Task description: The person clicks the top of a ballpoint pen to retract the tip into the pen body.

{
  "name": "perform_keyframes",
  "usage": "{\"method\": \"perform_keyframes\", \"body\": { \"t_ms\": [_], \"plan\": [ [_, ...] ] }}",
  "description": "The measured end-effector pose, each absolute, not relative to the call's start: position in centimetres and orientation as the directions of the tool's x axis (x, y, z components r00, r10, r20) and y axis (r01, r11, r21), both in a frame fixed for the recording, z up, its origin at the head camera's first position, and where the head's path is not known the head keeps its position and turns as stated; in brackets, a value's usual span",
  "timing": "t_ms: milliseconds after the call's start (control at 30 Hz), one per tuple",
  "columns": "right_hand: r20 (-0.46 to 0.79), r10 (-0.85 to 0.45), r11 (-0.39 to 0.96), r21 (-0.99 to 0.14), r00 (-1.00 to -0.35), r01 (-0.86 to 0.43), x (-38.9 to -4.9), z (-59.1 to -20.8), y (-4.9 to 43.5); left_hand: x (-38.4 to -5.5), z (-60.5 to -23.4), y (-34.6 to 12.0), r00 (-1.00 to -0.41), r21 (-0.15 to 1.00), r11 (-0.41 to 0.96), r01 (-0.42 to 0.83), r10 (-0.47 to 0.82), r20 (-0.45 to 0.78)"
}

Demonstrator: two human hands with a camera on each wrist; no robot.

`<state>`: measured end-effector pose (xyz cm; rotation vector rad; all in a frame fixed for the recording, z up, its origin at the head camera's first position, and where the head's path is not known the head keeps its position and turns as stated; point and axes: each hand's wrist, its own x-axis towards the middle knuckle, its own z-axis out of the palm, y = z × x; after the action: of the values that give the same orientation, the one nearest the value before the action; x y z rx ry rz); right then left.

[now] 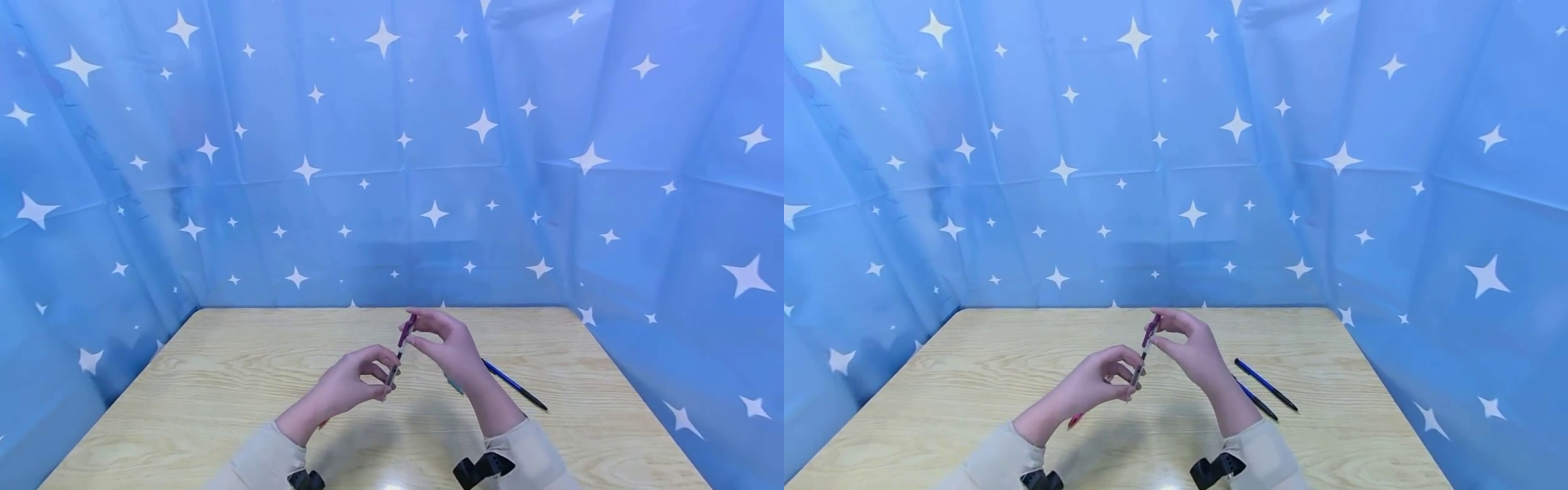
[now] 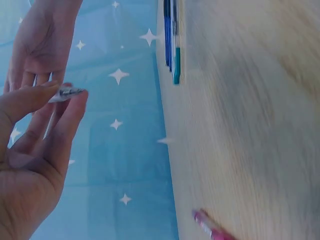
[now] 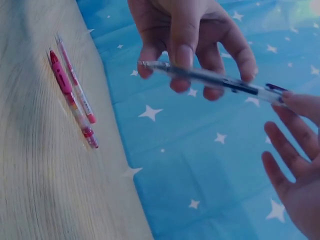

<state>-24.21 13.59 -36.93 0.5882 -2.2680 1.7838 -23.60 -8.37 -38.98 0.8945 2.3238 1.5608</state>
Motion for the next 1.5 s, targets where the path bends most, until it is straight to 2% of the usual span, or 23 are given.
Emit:
{"method": "perform_keyframes", "body": {
  "t_ms": [233, 400, 700, 967, 1367, 1500],
  "plan": [
    [0.505, -0.135, 0.09, -0.85, -0.852, -0.518, -23.8, -36.5, 13.5, -23.0, -39.1, -6.8, -0.816, 0.921, 0.132, 0.366, 0.522, 0.249],
    [0.505, -0.084, 0.046, -0.859, -0.859, -0.51, -23.5, -36.4, 13.4, -22.6, -39.2, -5.8, -0.836, 0.935, 0.09, 0.343, 0.482, 0.261],
    [0.508, -0.068, -0.081, -0.861, -0.859, -0.503, -23.0, -36.3, 13.4, -22.3, -39.6, -4.5, -0.861, 0.943, 0.049, 0.33, 0.426, 0.279],
    [0.496, -0.005, -0.047, -0.868, -0.868, -0.495, -22.6, -36.1, 13.7, -21.9, -39.2, -3.6, -0.874, 0.941, 0.07, 0.332, 0.4, 0.278],
    [0.525, -0.025, -0.084, -0.849, -0.85, -0.522, -22.1, -36.1, 13.7, -22.0, -38.5, -3.5, -0.891, 0.954, 0.09, 0.286, 0.392, 0.23],
    [0.529, 0.002, -0.046, -0.848, -0.849, -0.528, -22.0, -36.2, 13.6, -22.0, -38.3, -3.4, -0.894, 0.953, 0.103, 0.284, 0.387, 0.225]
  ]
}}
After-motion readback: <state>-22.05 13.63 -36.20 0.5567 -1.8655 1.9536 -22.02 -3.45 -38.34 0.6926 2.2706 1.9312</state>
